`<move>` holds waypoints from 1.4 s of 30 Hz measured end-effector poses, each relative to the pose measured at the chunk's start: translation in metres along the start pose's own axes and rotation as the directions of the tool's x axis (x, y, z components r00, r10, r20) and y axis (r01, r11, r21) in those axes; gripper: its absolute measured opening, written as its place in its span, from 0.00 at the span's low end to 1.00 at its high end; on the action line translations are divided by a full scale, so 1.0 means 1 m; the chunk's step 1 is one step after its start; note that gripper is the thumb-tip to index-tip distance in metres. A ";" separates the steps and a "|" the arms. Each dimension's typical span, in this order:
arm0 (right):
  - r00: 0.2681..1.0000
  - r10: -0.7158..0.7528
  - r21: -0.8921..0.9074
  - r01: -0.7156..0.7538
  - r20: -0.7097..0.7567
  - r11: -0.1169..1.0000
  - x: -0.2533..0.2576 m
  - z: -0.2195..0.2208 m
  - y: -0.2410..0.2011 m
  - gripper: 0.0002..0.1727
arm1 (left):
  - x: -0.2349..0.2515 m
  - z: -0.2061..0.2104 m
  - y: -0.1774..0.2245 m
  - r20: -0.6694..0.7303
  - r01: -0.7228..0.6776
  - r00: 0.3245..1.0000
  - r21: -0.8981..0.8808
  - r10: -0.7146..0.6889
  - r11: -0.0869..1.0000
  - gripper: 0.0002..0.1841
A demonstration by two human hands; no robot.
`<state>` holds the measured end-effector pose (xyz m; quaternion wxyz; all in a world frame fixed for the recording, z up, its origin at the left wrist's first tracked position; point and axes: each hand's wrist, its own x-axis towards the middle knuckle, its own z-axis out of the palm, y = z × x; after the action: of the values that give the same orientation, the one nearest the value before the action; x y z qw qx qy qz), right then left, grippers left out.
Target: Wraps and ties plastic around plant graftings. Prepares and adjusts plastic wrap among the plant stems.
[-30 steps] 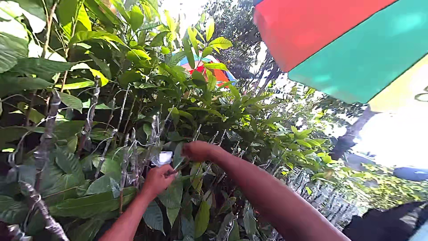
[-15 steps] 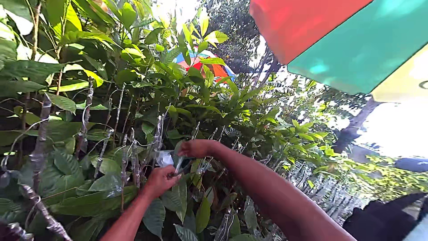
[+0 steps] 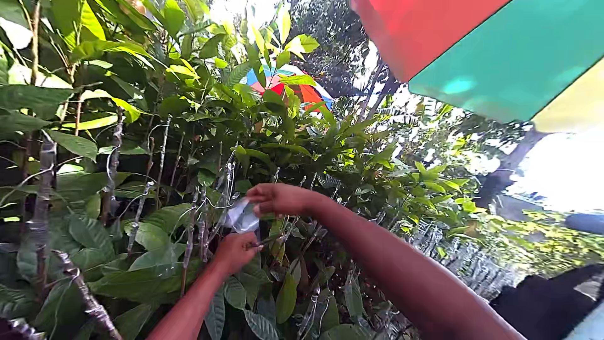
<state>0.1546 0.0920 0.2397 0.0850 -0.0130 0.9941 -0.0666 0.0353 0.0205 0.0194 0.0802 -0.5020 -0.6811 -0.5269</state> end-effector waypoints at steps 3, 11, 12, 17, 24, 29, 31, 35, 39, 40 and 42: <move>0.987 0.118 -0.497 -0.156 -0.108 0.853 -0.006 0.026 0.016 0.20 | -0.001 -0.015 -0.002 -0.101 -0.022 0.995 -0.060 0.016 0.998 0.13; 0.990 0.102 -0.294 -0.128 -0.102 0.947 0.009 0.009 0.030 0.22 | 0.000 -0.015 0.007 -0.044 -0.021 0.999 -0.003 0.021 1.000 0.14; 0.984 0.129 -0.410 -0.169 -0.125 0.896 0.003 0.023 0.023 0.22 | 0.000 -0.021 0.003 -0.099 -0.016 0.995 -0.060 0.010 0.998 0.13; 0.998 -0.066 -0.194 0.061 -0.020 0.979 -0.011 0.035 -0.034 0.14 | 0.000 -0.022 0.026 -0.114 0.095 0.989 0.004 -0.094 0.995 0.12; 0.992 0.054 0.079 -0.063 0.115 0.995 -0.006 0.002 0.001 0.23 | 0.006 -0.019 0.023 0.201 -0.109 0.977 0.163 0.075 0.981 0.14; 1.000 0.026 -0.195 -0.022 0.016 0.980 0.003 0.011 0.035 0.24 | 0.003 -0.021 0.017 0.193 -0.085 0.979 0.104 0.064 0.991 0.14; 0.995 0.023 -0.394 -0.058 -0.093 0.917 0.002 0.028 0.045 0.21 | 0.002 -0.024 0.018 0.119 -0.024 0.993 0.126 0.009 0.992 0.17; 0.983 0.067 -0.251 -0.109 -0.170 0.962 -0.011 0.048 0.041 0.15 | 0.002 -0.018 0.018 -0.069 0.017 0.998 0.156 -0.006 0.988 0.17; 0.998 -0.002 -0.153 -0.007 -0.058 0.988 -0.044 0.059 0.005 0.23 | 0.006 -0.022 0.023 -0.146 0.083 0.987 0.114 -0.066 0.990 0.14; 0.997 -0.063 -0.063 0.060 -0.037 0.996 -0.052 0.058 -0.006 0.22 | 0.005 -0.022 0.026 -0.137 0.083 0.988 0.113 -0.067 0.990 0.15; 0.989 -0.123 0.189 0.136 -0.078 0.973 -0.055 0.040 -0.016 0.15 | 0.005 -0.017 0.033 -0.091 0.039 0.996 0.166 -0.024 0.985 0.17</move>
<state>0.2160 0.0725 0.2117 0.0487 -0.0672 0.9822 -0.1686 0.0511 0.0081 0.0509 0.1439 -0.4589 -0.7266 -0.4907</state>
